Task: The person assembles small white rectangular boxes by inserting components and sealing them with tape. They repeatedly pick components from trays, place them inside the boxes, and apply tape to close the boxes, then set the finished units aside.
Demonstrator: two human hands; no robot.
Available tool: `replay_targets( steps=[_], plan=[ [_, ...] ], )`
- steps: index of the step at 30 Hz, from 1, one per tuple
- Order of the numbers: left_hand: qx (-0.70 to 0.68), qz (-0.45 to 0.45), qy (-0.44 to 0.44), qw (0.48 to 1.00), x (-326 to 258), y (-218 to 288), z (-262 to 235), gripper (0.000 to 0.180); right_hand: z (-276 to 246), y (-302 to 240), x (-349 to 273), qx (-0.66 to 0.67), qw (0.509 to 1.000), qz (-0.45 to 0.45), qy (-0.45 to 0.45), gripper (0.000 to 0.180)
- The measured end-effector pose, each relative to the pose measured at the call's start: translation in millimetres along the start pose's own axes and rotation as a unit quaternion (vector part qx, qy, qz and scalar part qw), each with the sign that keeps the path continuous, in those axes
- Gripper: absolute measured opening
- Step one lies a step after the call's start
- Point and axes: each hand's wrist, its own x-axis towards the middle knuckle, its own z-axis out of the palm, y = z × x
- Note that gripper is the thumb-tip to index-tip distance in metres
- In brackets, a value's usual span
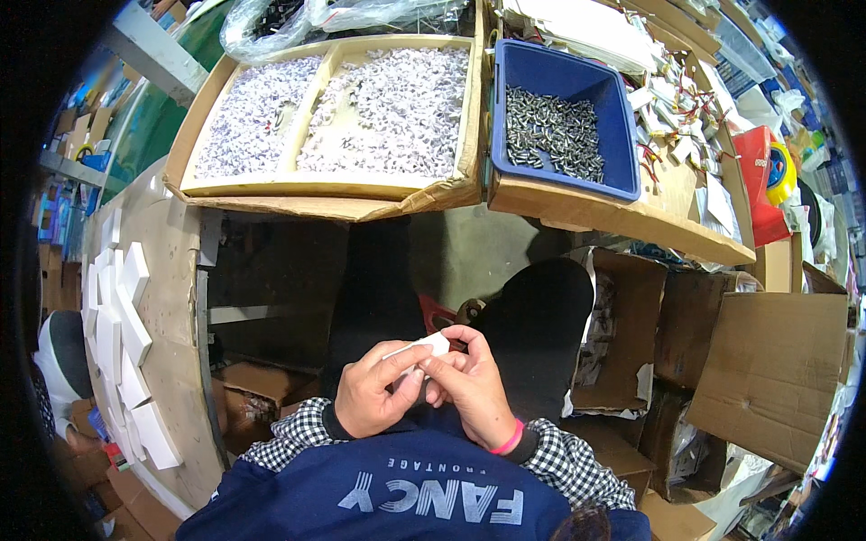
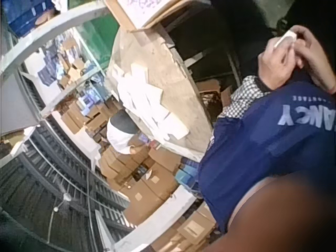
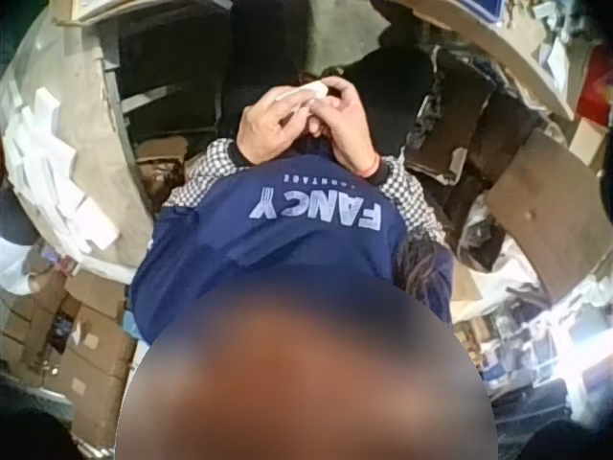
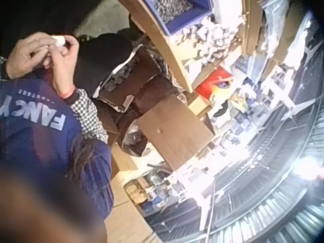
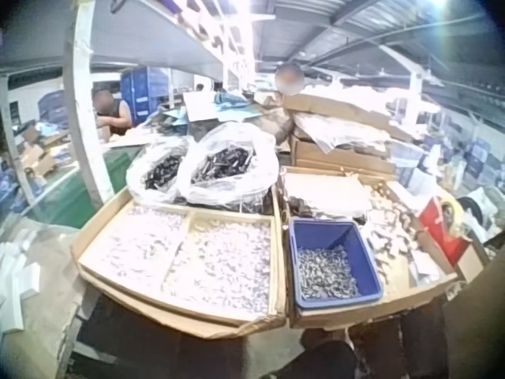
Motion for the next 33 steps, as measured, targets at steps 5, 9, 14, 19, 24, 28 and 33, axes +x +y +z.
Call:
replay_targets(
  steps=[5, 9, 14, 19, 24, 28, 33],
  plan=[
    [-0.005, -0.011, 0.043, 0.999, 0.8, -3.3, 3.3, 0.018, -4.8, -3.8, 0.2, -0.053, 0.998, 0.035, 0.003, 0.057],
    [-0.008, -0.070, 0.047, 0.996, -0.7, -3.1, 4.9, 0.013, -10.1, 6.6, 6.9, -0.148, 0.988, 0.030, -0.018, 0.052],
    [-0.021, -0.078, 0.063, 0.995, 5.4, -9.9, 10.1, 0.011, -22.3, 18.5, 11.8, -0.319, 0.947, 0.009, -0.044, 0.053],
    [-0.034, -0.113, 0.069, 0.991, 1.5, -23.6, 18.3, 0.021, -52.5, -0.1, 16.4, -0.495, 0.856, -0.047, -0.137, 0.047],
    [-0.139, -0.199, 0.064, 0.968, 4.4, -33.6, 15.1, 0.024, -72.3, -7.0, 19.2, -0.534, 0.820, -0.146, -0.146, 0.042],
    [-0.275, -0.211, 0.076, 0.935, 12.8, -25.2, -20.2, 0.022, -59.9, -11.2, 23.3, -0.534, 0.812, -0.070, -0.227, 0.044],
    [-0.116, -0.058, 0.177, 0.976, 8.6, 6.7, -112.3, 0.023, -23.8, -20.3, 20.2, -0.440, 0.861, -0.032, -0.252, 0.035]
  ],
)
